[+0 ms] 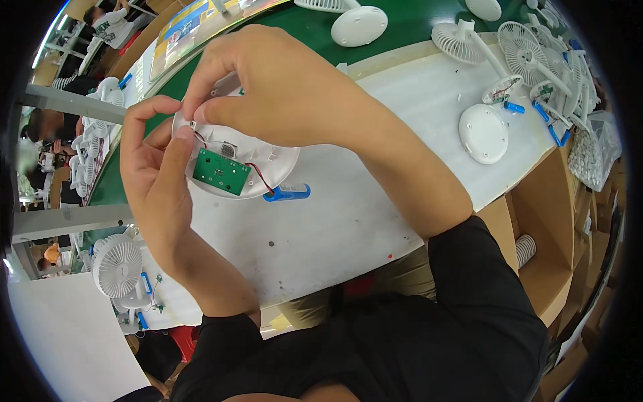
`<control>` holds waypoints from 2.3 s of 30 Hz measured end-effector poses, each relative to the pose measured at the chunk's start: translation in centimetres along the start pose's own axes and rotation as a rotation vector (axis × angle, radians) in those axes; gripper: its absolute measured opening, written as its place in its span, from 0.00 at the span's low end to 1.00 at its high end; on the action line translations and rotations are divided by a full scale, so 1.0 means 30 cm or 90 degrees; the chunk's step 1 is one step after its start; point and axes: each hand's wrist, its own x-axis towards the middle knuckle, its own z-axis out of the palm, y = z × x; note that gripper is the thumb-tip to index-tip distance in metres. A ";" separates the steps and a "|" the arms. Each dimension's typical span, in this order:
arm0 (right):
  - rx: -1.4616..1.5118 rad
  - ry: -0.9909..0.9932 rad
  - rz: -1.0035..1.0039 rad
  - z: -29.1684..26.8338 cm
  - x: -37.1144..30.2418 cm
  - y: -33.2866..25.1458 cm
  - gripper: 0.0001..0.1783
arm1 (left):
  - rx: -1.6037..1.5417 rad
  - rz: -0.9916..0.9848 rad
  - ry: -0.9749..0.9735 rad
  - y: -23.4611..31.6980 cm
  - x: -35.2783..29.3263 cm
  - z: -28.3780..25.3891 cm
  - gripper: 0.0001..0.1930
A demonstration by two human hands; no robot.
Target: Assembling portable electric fans by connecting components and snapping the housing together on an assembly line.
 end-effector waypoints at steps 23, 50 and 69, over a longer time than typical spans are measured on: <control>0.450 -0.204 0.515 0.229 -0.014 0.299 0.16 | 0.090 0.044 0.347 -0.214 0.123 -0.264 0.07; 0.102 0.015 0.251 0.006 0.003 0.187 0.10 | 0.078 0.107 0.203 -0.159 0.078 0.036 0.05; 0.405 0.080 0.324 0.051 0.005 0.163 0.10 | 0.082 0.038 0.157 -0.091 0.052 -0.043 0.08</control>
